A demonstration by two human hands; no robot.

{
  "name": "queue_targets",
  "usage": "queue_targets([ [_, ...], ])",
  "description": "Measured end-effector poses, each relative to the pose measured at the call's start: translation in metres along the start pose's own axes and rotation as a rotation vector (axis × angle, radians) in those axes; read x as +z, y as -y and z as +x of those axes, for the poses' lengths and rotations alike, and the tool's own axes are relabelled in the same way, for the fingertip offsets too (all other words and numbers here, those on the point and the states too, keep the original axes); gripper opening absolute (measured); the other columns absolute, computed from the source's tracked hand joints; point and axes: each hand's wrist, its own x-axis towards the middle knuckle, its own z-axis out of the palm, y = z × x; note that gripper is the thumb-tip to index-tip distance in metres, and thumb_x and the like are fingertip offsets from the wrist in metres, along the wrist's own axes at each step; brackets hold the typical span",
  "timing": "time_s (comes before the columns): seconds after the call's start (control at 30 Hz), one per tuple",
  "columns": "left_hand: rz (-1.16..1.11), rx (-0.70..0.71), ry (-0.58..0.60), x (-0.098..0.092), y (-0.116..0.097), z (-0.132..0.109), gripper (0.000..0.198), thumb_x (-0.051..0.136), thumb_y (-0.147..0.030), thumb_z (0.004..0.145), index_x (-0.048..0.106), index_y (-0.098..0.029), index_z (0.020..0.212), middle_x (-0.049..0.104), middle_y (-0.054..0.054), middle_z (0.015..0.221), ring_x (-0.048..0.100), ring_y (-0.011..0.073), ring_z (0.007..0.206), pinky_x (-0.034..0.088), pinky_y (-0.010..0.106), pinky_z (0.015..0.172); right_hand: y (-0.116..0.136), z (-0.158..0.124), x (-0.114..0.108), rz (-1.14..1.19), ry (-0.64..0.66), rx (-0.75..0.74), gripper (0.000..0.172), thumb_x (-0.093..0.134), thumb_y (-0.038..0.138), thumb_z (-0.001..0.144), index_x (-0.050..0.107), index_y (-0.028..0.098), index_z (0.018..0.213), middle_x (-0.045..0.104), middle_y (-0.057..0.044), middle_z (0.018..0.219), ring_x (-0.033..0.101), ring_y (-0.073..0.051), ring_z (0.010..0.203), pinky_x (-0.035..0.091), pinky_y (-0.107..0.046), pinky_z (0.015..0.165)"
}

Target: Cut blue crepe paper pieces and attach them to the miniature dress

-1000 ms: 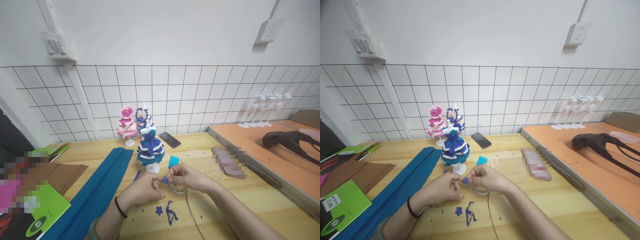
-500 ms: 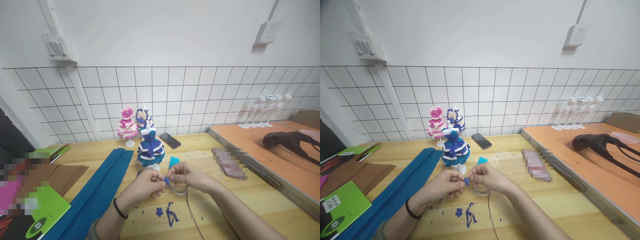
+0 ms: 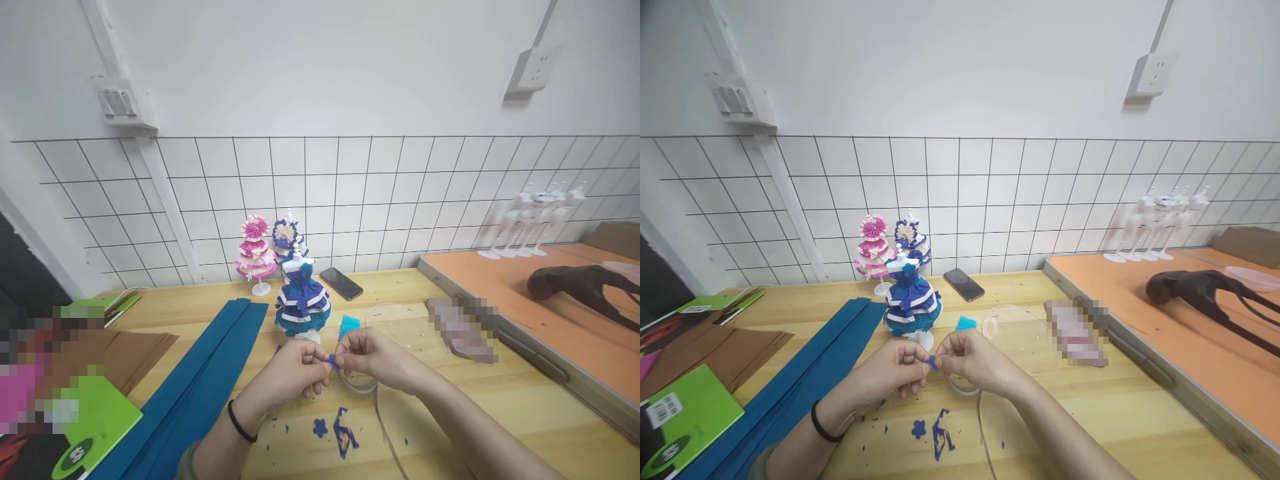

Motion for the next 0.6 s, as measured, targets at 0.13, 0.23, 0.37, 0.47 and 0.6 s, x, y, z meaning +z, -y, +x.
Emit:
queue_targets([
  [0.13, -0.022, -0.031, -0.03, 0.0, 0.001, 0.0, 0.018, 0.056, -0.029, 0.066, 0.057, -0.013, 0.075, 0.058, -0.001, 0.053, 0.049, 0.0071, 0.043, 0.035, 0.016, 0.037, 0.006, -0.003, -0.002, -0.099, -0.082, -0.077, 0.023, 0.056, 0.038, 0.075, 0.056, 0.015, 0.073, 0.054, 0.001, 0.062, 0.048, -0.011, 0.056, 0.037, -0.022, 0.052],
  [0.23, -0.128, -0.067, -0.027, 0.001, 0.002, 0.0, 0.026, 0.054, -0.038, 0.069, 0.057, -0.012, 0.071, 0.058, 0.0, 0.054, 0.05, 0.0069, 0.042, 0.034, 0.015, 0.037, 0.012, -0.006, -0.002, -0.327, -0.197, -0.208, 0.018, 0.051, 0.034, 0.079, 0.056, 0.018, 0.072, 0.056, 0.0, 0.066, 0.05, -0.013, 0.062, 0.038, -0.024, 0.056],
  [0.37, -0.371, -0.064, -0.006, 0.002, 0.003, 0.0, 0.037, 0.049, -0.049, 0.072, 0.055, -0.014, 0.079, 0.06, 0.002, 0.061, 0.053, 0.0078, 0.047, 0.036, 0.016, 0.038, 0.016, -0.009, -0.002, -0.594, -0.195, -0.403, 0.016, 0.047, 0.029, 0.083, 0.058, 0.02, 0.075, 0.058, -0.004, 0.075, 0.052, -0.016, 0.07, 0.041, -0.028, 0.064],
  [0.47, -0.424, -0.05, 0.011, 0.002, 0.002, -0.001, 0.032, 0.052, -0.046, 0.071, 0.054, -0.014, 0.076, 0.059, 0.002, 0.063, 0.052, 0.0074, 0.047, 0.035, 0.015, 0.037, 0.017, -0.011, -0.001, -0.695, -0.144, -0.489, 0.019, 0.044, 0.027, 0.085, 0.06, 0.02, 0.079, 0.057, -0.006, 0.077, 0.052, -0.017, 0.071, 0.041, -0.028, 0.063],
  [0.6, -0.377, -0.022, 0.018, 0.001, 0.001, -0.002, 0.019, 0.059, -0.032, 0.068, 0.056, -0.013, 0.068, 0.058, 0.001, 0.063, 0.049, 0.0059, 0.048, 0.034, 0.013, 0.036, 0.018, -0.012, -0.001, -0.739, -0.109, -0.516, 0.019, 0.043, 0.024, 0.085, 0.06, 0.02, 0.081, 0.057, -0.006, 0.079, 0.052, -0.017, 0.073, 0.041, -0.028, 0.065],
])
